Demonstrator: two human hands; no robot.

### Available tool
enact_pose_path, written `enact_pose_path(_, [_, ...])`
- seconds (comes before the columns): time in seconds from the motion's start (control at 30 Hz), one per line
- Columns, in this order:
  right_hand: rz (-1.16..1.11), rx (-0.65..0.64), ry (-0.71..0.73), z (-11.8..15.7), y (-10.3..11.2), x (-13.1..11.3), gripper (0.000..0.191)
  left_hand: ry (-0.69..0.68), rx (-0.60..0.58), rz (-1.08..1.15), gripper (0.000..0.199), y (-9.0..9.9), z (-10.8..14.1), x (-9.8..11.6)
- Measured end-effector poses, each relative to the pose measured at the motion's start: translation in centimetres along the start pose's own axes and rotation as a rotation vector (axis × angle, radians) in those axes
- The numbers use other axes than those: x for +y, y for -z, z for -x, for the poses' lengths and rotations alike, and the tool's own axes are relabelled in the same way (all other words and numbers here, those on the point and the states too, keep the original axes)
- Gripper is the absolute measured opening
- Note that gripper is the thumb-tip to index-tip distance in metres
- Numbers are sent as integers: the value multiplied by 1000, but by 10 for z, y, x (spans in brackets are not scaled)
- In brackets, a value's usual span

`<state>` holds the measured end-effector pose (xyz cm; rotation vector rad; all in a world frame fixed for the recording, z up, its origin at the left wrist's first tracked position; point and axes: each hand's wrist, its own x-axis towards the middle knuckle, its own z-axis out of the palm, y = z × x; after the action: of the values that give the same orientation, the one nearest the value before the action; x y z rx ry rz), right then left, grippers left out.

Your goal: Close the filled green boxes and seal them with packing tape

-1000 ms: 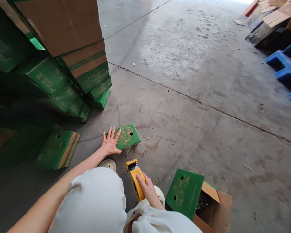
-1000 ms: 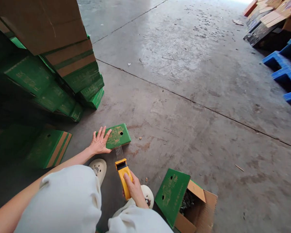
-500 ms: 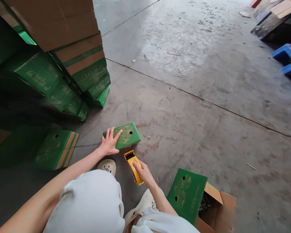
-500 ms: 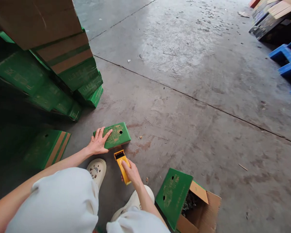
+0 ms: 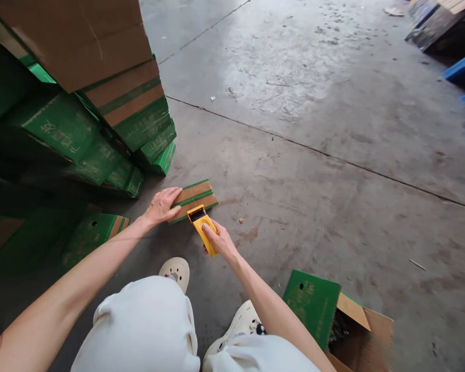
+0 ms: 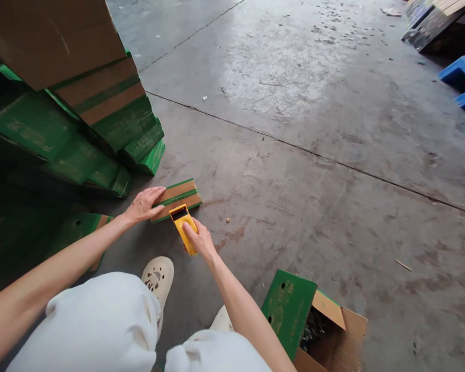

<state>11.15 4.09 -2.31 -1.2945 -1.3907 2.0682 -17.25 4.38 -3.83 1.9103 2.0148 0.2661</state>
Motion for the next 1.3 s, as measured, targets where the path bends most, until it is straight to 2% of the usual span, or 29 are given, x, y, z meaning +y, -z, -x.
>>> enact_pose_path(0.07, [-2, 15, -2, -4, -1, 1, 57, -39, 3, -160, 109, -15, 14, 15])
enact_pose_path(0.13, [1, 19, 1, -4, -3, 4, 59, -5, 12, -266, 126, -27, 20, 26])
enact_pose_path(0.2, [-4, 17, 12, -3, -5, 5, 60, 43, 36, -322, 125, -31, 17, 32])
enact_pose_path(0.33, [22, 72, 5, 11, -5, -3, 69, 112, 60, -326, 117, -26, 8, 39])
enact_pose_path(0.5, [82, 135, -65, 58, 13, -8, 74, 151, 33, -224, 118, -29, 29, 61])
enact_pose_path(0.67, [27, 175, -162, 119, 35, 1, 81, 123, -87, -50, 129, -52, 61, 100])
enact_pose_path(0.77, [-7, 217, -200, 149, 37, 12, 85, 139, -149, 33, 135, -67, 77, 119])
enact_pose_path(0.87, [-29, 238, -245, 166, 33, 26, 88, 107, -182, 49, 134, -76, 89, 129])
enact_pose_path(1.0, [-60, 257, -250, 173, 30, 33, 87, 94, -194, 44, 135, -79, 92, 129])
enact_pose_path(1.17, [-80, 234, -242, 186, 40, 32, 89, 237, -263, 136, 136, -66, 64, 104])
enact_pose_path(1.3, [-135, 233, -267, 187, 40, 47, 84, 73, -388, 222, 129, -54, 33, 77])
